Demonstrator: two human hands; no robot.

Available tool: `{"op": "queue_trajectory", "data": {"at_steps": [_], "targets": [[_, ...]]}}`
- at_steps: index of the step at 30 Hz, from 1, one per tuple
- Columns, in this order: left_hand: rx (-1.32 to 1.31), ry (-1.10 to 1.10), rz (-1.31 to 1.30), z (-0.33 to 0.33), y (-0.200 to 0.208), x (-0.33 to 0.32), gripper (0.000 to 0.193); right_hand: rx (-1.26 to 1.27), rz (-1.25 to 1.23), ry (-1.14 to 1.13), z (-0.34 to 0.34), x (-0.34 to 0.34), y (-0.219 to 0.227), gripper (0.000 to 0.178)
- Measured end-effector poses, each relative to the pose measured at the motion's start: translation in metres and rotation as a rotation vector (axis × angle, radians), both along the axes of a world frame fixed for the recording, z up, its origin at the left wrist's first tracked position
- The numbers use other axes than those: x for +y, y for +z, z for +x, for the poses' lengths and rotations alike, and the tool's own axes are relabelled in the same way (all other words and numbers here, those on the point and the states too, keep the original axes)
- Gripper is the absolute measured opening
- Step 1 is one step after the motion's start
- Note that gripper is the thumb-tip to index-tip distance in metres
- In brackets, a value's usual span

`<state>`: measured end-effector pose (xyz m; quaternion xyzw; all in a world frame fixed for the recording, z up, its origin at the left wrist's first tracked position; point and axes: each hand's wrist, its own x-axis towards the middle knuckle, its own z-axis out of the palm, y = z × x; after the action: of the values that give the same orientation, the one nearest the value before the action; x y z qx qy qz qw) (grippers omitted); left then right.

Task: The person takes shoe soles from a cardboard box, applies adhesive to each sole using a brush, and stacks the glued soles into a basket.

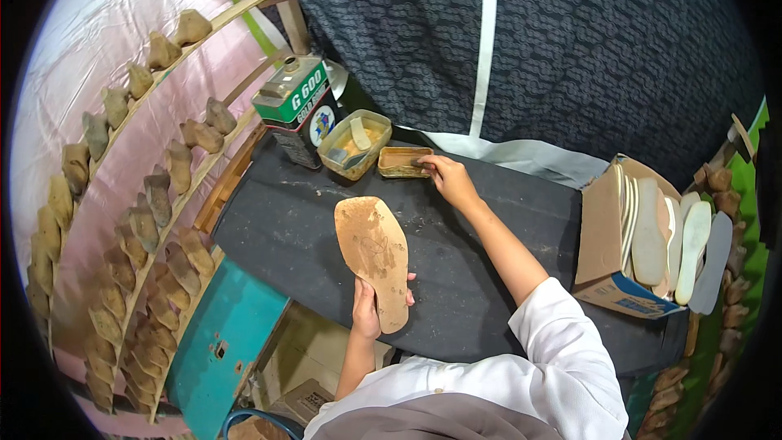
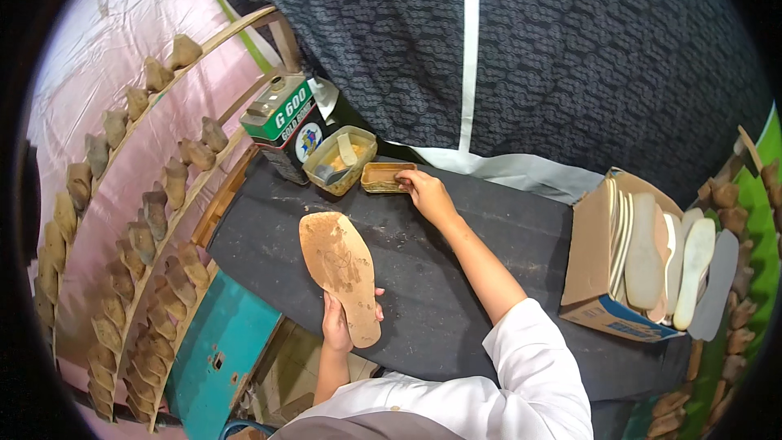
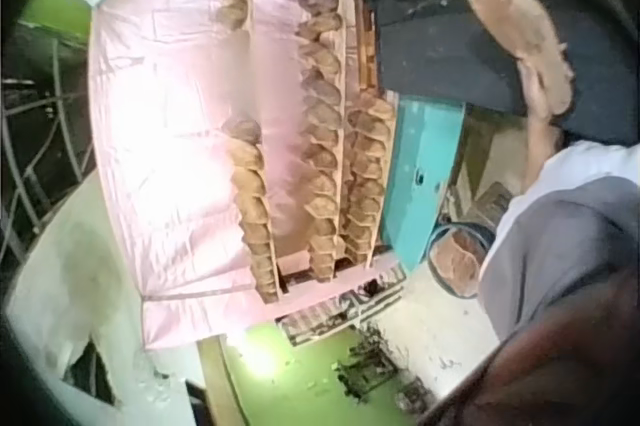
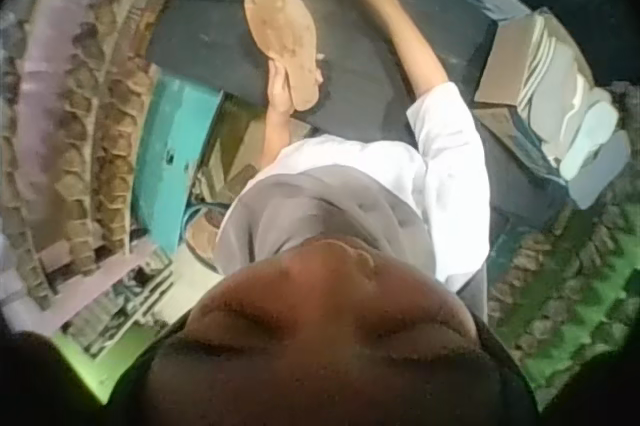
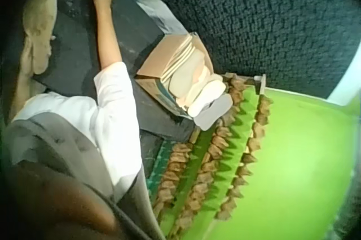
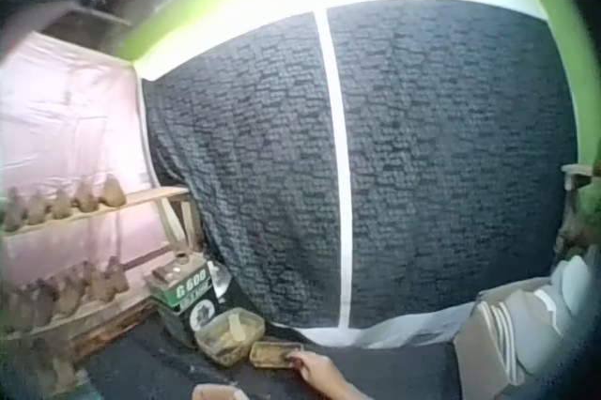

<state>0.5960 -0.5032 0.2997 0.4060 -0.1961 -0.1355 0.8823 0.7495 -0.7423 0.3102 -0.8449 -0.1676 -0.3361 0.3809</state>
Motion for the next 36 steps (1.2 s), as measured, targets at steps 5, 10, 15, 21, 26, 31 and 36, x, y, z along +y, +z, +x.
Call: {"op": "queue_trajectory", "data": {"at_steps": [5,10,15,21,26,31,36], "targets": [[0.006,0.072,-0.014,0.000,-0.007,0.013,0.046,0.036,0.049,0.055,0.014,0.005,-0.003,0.025],[0.042,0.048,-0.028,0.005,-0.007,0.012,0.045,0.077,-0.007,0.043,0.014,0.002,-0.001,0.026],[0.038,0.024,-0.013,0.009,-0.006,0.007,0.045,-0.158,-0.009,-0.046,-0.011,0.010,0.008,0.032],[0.037,-0.032,0.021,0.011,0.002,-0.001,0.047,-0.080,-0.060,-0.029,-0.027,0.001,-0.005,0.030],[0.013,-0.033,0.048,0.011,0.003,-0.002,0.049,-0.171,-0.028,-0.094,-0.053,0.007,0.026,0.031],[0.028,-0.053,-0.005,0.016,0.008,-0.006,0.050,-0.331,0.227,-0.041,-0.116,0.021,0.065,0.035],[-0.025,-0.060,0.068,0.015,0.018,-0.019,0.051,-0.479,0.017,0.275,-0.167,0.036,0.097,0.031]]}}
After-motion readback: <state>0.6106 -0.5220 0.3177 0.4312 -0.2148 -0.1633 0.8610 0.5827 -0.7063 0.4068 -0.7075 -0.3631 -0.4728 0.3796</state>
